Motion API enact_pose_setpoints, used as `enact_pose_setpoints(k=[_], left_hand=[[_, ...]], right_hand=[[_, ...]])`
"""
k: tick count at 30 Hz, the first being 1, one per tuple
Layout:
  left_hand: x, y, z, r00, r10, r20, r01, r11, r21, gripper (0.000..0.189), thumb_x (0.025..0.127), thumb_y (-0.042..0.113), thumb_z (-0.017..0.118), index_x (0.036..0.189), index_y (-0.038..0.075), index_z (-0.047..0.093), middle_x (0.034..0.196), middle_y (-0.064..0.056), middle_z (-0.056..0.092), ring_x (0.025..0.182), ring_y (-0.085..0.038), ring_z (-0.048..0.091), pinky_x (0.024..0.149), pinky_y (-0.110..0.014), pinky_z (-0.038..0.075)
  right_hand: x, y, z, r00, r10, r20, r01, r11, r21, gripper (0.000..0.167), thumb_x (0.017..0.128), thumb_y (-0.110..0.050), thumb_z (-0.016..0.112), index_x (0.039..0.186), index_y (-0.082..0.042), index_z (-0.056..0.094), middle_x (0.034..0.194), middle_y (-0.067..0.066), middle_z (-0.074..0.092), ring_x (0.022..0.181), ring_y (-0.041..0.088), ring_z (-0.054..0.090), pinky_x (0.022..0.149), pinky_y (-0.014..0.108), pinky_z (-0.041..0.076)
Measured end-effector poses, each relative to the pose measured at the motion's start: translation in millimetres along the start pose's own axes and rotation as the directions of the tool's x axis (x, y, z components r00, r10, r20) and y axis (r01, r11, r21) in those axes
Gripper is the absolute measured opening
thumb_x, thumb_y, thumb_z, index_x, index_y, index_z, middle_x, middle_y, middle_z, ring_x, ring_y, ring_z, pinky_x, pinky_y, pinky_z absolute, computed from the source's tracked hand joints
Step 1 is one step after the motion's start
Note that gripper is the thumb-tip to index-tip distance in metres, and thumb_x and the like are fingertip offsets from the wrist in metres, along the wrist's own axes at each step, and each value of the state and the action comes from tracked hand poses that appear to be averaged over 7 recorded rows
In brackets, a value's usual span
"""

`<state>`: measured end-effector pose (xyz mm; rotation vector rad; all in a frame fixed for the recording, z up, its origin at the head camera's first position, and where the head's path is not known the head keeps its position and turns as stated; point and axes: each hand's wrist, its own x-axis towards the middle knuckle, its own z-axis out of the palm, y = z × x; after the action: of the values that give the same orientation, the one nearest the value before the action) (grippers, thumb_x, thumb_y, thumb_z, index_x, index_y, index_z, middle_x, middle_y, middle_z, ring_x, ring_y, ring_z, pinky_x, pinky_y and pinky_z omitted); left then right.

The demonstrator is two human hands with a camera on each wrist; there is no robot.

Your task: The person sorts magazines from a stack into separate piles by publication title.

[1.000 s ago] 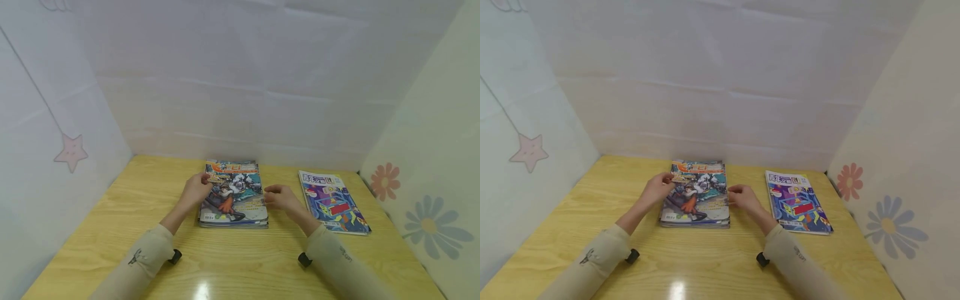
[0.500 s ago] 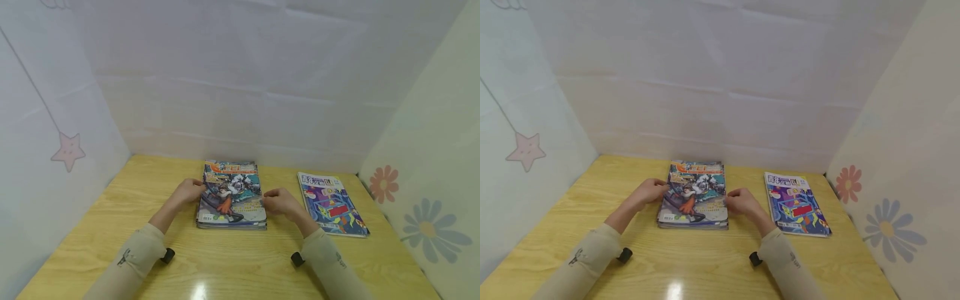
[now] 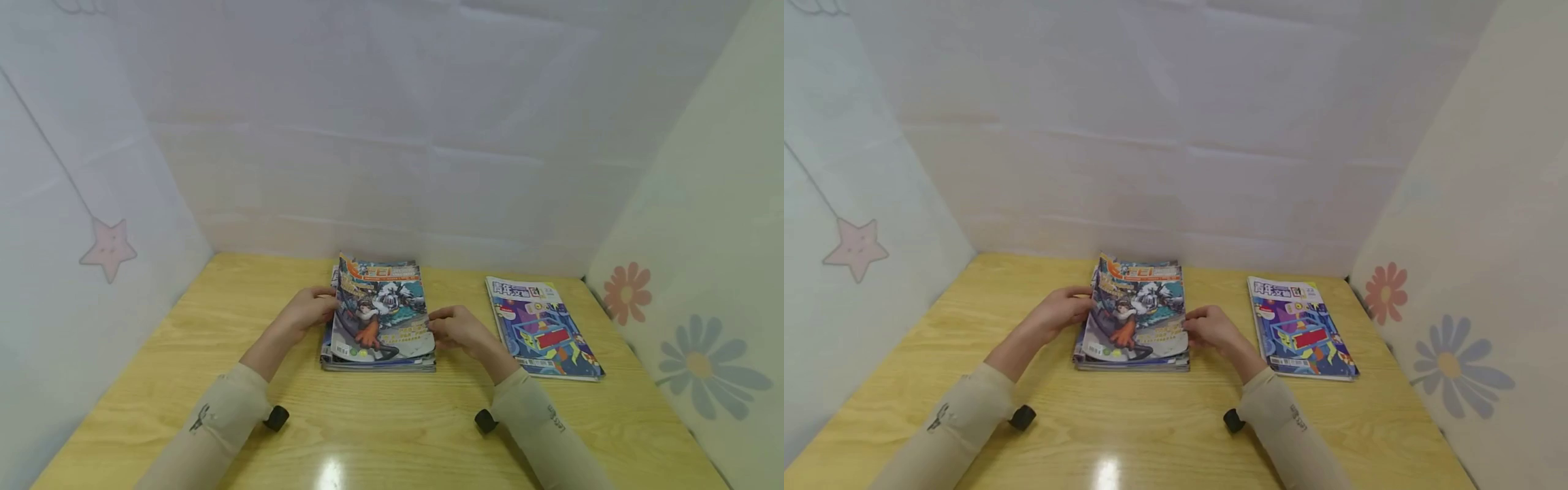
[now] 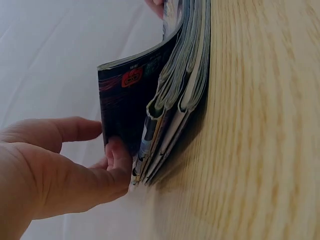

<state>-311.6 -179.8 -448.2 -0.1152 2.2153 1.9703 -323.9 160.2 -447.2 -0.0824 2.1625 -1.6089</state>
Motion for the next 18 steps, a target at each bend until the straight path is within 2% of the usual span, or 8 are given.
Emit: enact_pose_setpoints(k=[2,6,13,18], left_hand=[[0.2,0.6,2.1,1.000,0.003,0.010,-0.002,0.999,-0.034,0.060,0.098,0.003,0.060,0.152,-0.007,0.036,0.137,-0.031,0.050,0.119,-0.036,0.058,0.095,-0.037,0.052],[1.3,0.6,5.8,1.000,0.004,0.002,-0.004,0.999,-0.045,0.062,0.097,0.001,0.061,0.153,-0.005,0.034,0.135,-0.027,0.048,0.107,-0.030,0.059,0.083,-0.034,0.054],[3.0,-2.6,5.1,1.000,-0.008,-0.022,0.007,0.998,-0.064,0.062,0.095,-0.003,0.063,0.152,-0.003,0.038,0.140,-0.026,0.046,0.114,-0.033,0.057,0.087,-0.039,0.055],[2.0,-4.5,3.4,1.000,-0.015,-0.017,0.013,0.994,-0.109,0.063,0.093,-0.006,0.063,0.151,-0.004,0.038,0.139,-0.026,0.047,0.109,-0.031,0.060,0.086,-0.039,0.056]], right_hand=[[0.6,0.1,-0.3,1.000,0.001,-0.004,-0.001,1.000,0.007,0.040,0.103,-0.011,0.062,0.140,0.004,0.057,0.117,0.017,0.064,0.085,0.026,0.064,0.077,0.041,0.059],[2.2,1.4,-1.9,1.000,-0.006,-0.008,0.006,1.000,0.017,0.043,0.102,-0.009,0.063,0.142,0.004,0.054,0.116,0.017,0.064,0.081,0.024,0.063,0.071,0.037,0.058],[1.2,0.7,-3.0,1.000,-0.013,-0.001,0.013,0.999,0.034,0.043,0.102,-0.006,0.062,0.143,0.001,0.052,0.115,0.018,0.063,0.076,0.022,0.061,0.069,0.035,0.058],[0.6,-0.4,-3.1,1.000,-0.014,0.013,0.013,0.999,0.039,0.042,0.102,-0.005,0.062,0.142,0.001,0.052,0.114,0.018,0.063,0.074,0.022,0.060,0.067,0.035,0.057]])
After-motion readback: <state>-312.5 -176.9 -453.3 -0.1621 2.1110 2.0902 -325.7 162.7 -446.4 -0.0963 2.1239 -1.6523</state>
